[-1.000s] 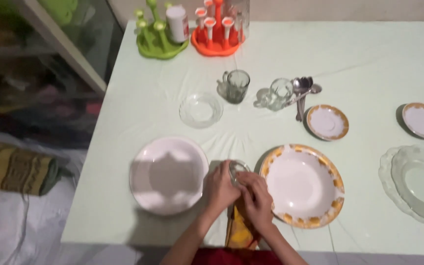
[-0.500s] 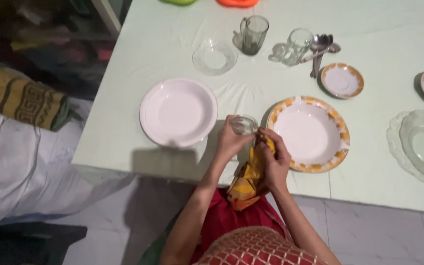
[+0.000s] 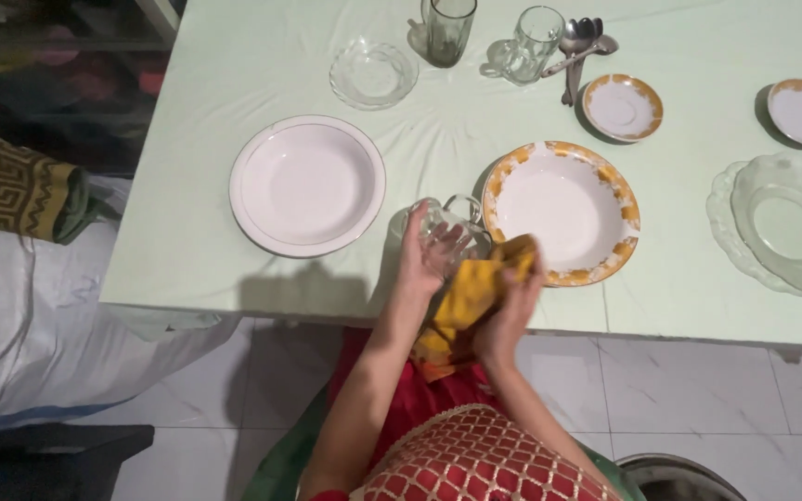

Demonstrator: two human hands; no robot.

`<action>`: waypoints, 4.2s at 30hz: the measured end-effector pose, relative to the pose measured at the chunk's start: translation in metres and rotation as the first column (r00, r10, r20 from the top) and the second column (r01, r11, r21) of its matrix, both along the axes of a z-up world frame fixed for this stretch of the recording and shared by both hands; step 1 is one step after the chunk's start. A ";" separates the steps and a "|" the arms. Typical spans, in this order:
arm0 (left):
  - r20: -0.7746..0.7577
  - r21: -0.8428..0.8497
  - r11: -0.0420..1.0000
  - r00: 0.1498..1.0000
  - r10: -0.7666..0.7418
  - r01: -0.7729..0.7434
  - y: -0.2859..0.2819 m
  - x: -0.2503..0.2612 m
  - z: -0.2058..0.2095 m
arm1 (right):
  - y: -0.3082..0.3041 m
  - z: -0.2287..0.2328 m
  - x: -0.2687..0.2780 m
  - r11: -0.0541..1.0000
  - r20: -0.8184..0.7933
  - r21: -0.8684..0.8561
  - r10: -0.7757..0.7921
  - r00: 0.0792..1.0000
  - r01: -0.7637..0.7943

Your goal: The person dries a glass mug with a cloth on a table that already has plates, bowls, and cutlery laid out. The person wipes the mug thoroughly and places it back on the table among the other items.

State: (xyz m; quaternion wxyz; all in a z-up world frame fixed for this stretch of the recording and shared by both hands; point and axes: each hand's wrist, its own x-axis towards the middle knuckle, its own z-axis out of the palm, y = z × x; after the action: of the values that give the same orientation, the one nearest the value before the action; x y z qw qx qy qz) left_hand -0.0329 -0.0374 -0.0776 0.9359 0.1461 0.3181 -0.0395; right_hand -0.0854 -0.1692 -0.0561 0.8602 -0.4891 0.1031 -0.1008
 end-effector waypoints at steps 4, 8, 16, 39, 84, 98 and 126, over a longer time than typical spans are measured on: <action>-0.020 -0.001 1.000 1.000 0.021 -0.021 -0.012 -0.004 -0.010 | 0.012 -0.014 -0.027 0.861 0.012 -0.440 0.291 0.957 -0.256; -0.012 0.097 0.995 1.000 -0.017 0.018 -0.012 -0.003 -0.032 | 0.003 -0.029 -0.017 0.519 0.046 -0.792 0.575 0.817 -0.321; 0.018 0.123 0.992 1.000 -0.020 0.018 -0.018 -0.011 -0.038 | -0.024 -0.027 0.007 0.251 0.054 -0.936 0.797 0.602 -0.248; 0.056 0.236 0.969 0.995 -0.082 0.066 -0.027 -0.002 -0.081 | -0.007 -0.036 0.018 0.402 0.075 -0.873 0.672 0.736 -0.277; 0.018 -0.215 0.973 0.997 -0.081 0.083 0.017 -0.004 -0.014 | -0.052 0.012 0.010 0.870 -0.668 0.441 0.483 0.566 -0.223; 0.030 -0.135 0.983 0.992 -0.125 0.127 0.018 -0.014 -0.016 | -0.056 0.027 0.000 0.848 -0.655 0.443 0.527 0.542 -0.290; 0.039 0.134 0.984 0.991 -0.125 0.119 0.005 -0.014 -0.059 | -0.018 0.011 0.007 0.574 -0.445 0.811 0.730 0.520 -0.111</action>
State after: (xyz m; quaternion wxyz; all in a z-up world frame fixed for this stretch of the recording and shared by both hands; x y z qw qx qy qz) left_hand -0.0472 -0.0324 -0.1364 0.9273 0.2278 0.2881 -0.0723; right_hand -0.0781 -0.1875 -0.0454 0.8450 -0.1298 0.3416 0.3904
